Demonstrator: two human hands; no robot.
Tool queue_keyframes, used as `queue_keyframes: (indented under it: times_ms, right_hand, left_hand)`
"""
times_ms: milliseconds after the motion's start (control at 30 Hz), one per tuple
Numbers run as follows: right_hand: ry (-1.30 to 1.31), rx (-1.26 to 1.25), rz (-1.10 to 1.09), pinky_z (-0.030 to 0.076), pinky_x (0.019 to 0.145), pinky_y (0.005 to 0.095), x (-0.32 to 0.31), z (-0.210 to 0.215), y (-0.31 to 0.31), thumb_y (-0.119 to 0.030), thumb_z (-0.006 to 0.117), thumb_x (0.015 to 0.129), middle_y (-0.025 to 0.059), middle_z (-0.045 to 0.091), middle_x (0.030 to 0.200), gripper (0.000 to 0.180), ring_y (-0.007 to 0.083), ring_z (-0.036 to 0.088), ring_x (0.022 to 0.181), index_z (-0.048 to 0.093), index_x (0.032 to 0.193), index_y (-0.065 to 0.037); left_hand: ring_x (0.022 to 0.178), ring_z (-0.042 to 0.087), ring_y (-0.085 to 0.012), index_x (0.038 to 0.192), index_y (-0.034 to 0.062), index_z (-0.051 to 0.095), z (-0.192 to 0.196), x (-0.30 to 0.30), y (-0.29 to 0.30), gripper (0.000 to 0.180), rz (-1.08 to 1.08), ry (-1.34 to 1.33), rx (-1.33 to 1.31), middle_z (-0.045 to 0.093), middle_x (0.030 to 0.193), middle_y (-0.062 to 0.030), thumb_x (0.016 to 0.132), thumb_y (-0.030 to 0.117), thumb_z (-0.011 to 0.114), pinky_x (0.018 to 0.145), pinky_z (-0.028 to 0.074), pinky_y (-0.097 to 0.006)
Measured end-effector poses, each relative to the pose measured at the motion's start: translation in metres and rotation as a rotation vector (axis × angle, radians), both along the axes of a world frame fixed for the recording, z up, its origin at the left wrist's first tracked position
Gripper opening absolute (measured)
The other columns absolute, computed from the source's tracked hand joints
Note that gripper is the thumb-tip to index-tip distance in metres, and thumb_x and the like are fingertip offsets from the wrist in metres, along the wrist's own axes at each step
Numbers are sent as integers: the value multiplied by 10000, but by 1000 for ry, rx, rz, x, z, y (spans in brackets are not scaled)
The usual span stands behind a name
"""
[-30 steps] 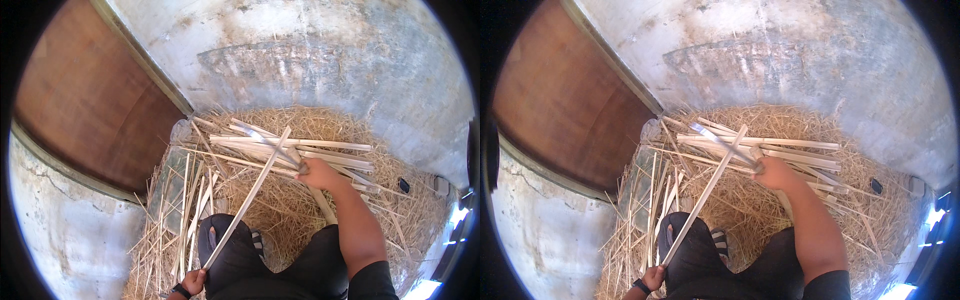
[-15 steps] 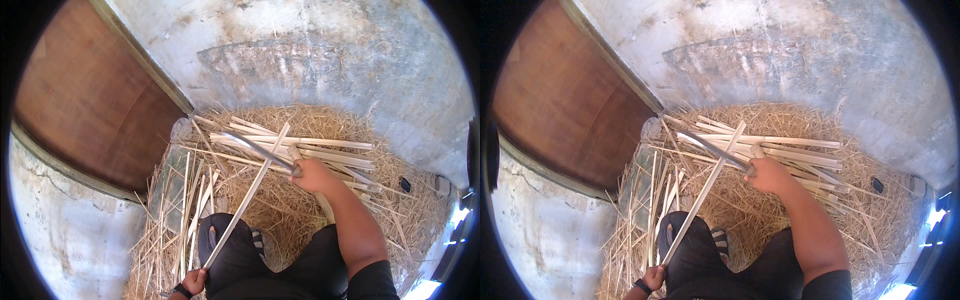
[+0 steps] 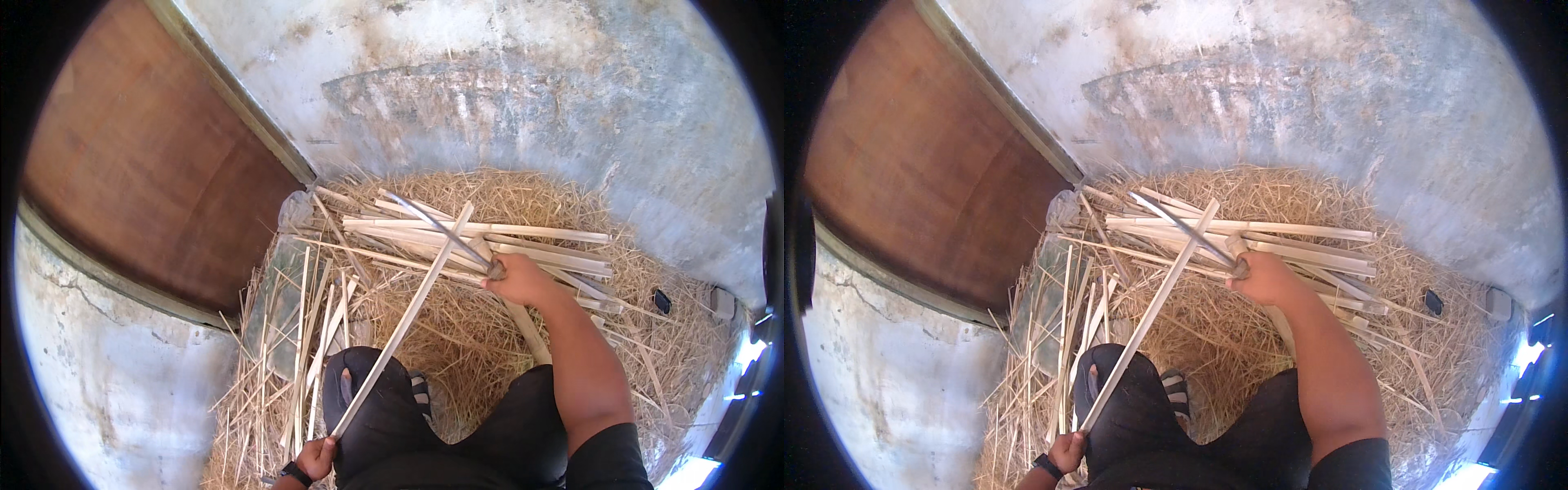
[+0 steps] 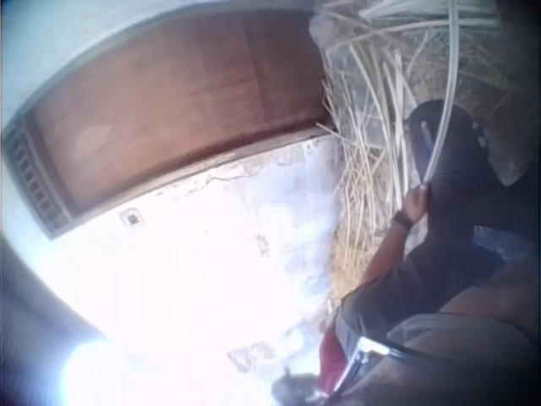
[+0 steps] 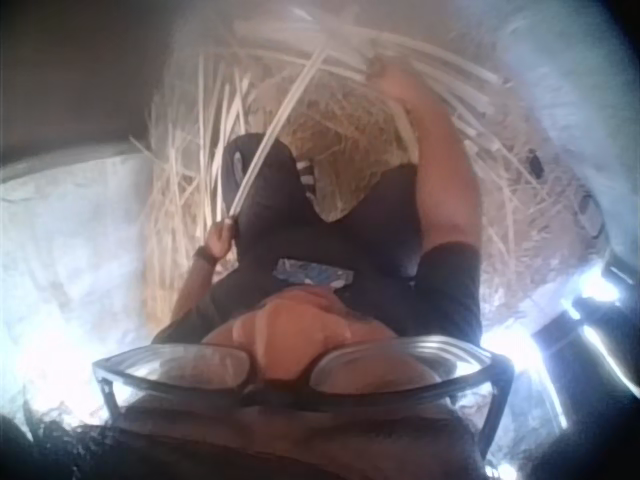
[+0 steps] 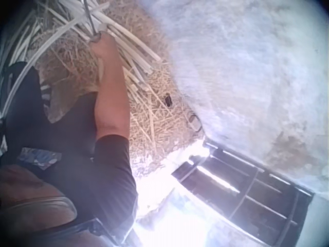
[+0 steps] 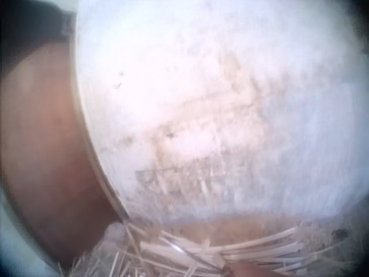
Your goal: The person sits on a straw-covered floor and uses a machete to split long bamboo strips into thinner pieces. They hold the bamboo with one hand and repeatedly strike it with the machete, then gather the split pieces.
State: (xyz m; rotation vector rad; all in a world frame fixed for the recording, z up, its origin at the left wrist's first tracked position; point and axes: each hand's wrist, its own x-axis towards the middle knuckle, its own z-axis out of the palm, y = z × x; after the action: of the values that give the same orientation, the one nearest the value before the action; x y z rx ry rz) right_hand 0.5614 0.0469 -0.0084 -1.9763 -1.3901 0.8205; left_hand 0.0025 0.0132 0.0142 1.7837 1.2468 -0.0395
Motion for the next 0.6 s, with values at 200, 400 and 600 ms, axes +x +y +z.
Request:
queue_keyframes:
  times_ms: [200, 400, 600]
  right_hand:
    - [-197, -38, 439, 515, 689, 450, -53, 48, -10, -361, 730, 813, 116, 694, 820, 338, 280, 677, 768, 667, 980, -74]
    - [-228, 55, 481, 513, 684, 455, -52, 49, -10, -354, 753, 787, 124, 682, 794, 337, 315, 672, 779, 668, 964, -80]
    - [-157, 82, -13, 520, 695, 448, -14, 25, -3, -344, 746, 804, 131, 679, 795, 319, 314, 675, 786, 670, 976, -87]
  left_hand:
    - [534, 437, -111, 713, 40, 502, -13, -9, 0, 580, 17, -55, -46, 461, 589, -3, 1045, 476, 312, 514, 365, -298]
    - [536, 418, -108, 715, 54, 494, -10, -8, -1, 561, 30, -77, -47, 452, 595, 8, 1045, 474, 321, 509, 347, -286]
    - [536, 408, -106, 706, 49, 488, -4, -2, 2, 575, 39, -68, -87, 444, 594, 6, 1046, 477, 312, 518, 351, -288]
